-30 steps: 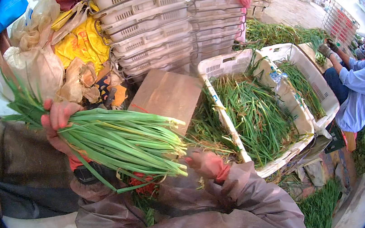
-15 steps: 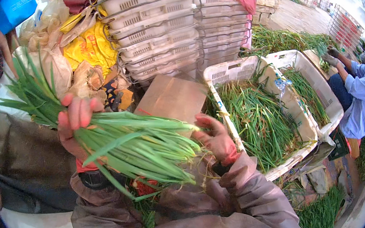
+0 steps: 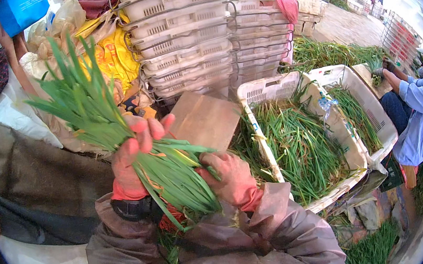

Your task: The person gathers bunches of garlic chives from a pile on the floor, secures them with red ties by hand, and uses a knife to trim the root ends.

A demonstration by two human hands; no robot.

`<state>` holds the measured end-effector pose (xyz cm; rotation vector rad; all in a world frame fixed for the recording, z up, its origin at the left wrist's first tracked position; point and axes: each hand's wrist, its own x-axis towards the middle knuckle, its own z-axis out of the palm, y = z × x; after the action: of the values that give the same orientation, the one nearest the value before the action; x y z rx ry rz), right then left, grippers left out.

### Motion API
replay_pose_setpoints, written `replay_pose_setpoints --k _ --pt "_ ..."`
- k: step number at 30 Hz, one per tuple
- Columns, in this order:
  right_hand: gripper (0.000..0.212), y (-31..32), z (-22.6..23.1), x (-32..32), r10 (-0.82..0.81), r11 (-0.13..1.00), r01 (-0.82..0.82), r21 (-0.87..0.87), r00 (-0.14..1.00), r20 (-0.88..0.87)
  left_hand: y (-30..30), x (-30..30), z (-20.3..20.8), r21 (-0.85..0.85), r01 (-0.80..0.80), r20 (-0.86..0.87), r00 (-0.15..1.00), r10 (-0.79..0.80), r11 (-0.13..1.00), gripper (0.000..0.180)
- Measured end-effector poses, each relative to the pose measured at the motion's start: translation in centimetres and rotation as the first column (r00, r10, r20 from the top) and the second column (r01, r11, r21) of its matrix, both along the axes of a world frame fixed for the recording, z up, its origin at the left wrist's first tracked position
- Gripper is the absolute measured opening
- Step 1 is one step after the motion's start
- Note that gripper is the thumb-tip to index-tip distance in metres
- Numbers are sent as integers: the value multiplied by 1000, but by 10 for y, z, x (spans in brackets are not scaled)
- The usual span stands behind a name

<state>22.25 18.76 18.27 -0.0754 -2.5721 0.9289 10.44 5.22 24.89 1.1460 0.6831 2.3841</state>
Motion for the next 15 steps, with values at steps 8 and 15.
replay_pose_setpoints --k 8,15 --pt "20 17 -24 12 -35 981 -2 -192 981 -189 -7 3 -1 -109 -109 2 994 110 988 32" --pt "18 32 -43 27 -201 443 -18 -896 972 -119 -26 -21 -4 -90 -298 103 946 307 950 36"
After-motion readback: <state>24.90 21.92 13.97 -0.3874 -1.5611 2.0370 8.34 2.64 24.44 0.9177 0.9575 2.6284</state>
